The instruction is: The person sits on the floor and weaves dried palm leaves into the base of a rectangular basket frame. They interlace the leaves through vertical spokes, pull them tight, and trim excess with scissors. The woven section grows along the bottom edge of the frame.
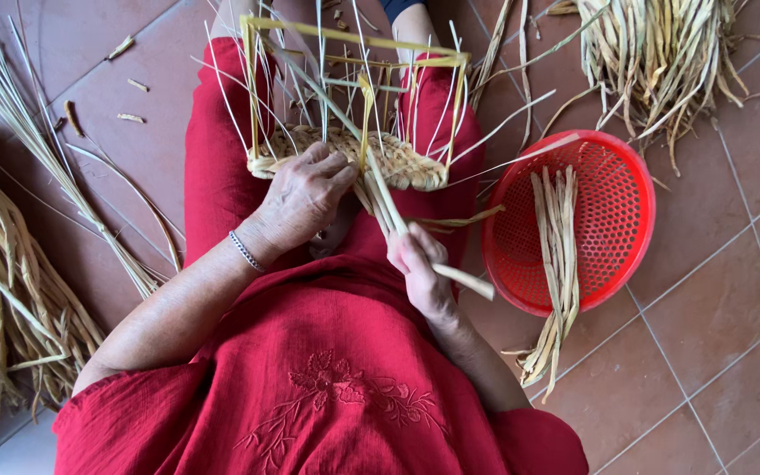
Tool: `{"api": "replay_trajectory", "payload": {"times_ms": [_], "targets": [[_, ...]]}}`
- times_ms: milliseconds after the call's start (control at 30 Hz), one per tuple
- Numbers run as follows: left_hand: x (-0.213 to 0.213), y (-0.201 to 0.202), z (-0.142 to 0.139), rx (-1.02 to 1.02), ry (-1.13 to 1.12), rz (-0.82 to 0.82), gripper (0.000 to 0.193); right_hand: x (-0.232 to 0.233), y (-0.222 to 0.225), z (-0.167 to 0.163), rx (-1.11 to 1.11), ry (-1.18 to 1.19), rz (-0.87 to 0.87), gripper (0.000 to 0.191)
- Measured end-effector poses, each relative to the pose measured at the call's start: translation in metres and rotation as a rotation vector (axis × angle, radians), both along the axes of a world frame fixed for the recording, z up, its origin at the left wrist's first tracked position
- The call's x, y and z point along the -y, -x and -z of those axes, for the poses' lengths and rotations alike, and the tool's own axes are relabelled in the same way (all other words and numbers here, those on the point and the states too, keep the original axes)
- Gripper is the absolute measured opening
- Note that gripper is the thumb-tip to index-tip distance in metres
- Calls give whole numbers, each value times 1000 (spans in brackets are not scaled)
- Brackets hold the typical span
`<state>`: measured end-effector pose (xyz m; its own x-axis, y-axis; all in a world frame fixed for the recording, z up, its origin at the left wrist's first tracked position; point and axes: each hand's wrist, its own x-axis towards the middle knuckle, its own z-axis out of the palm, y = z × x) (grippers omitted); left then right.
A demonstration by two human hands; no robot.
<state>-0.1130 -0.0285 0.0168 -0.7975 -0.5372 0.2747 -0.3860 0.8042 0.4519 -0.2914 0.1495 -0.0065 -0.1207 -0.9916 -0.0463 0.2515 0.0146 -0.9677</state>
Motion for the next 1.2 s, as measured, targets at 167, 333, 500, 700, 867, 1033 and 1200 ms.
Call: {"api": "replay_trajectory", "payload": {"times_ms": [167, 333, 500, 700, 867, 1033, 1200], "targets": [[0, -2, 0, 3, 40, 38, 29, -15, 13, -13, -138, 32, -86, 28], [-2, -3, -1, 4, 10, -16, 22, -6, 20, -22, 5, -360, -190, 43], [-1, -1, -6, -54, 11, -43, 30, -24, 36, -18, 167, 7, 118, 23], [4, -6, -17, -71, -120, -35, 37, -63, 61, 14, 557, 144, 405, 17], [9, 18, -12, -95, -146, -17, 13, -55, 64, 28, 533, 73, 445, 24], [17, 67, 12, 354, -191, -10, 20, -24, 37, 8, -776, -31, 363, 43], [13, 63, 20, 86, -136, -11, 8, 1, 11, 4, -1315, 132, 199, 48]]}}
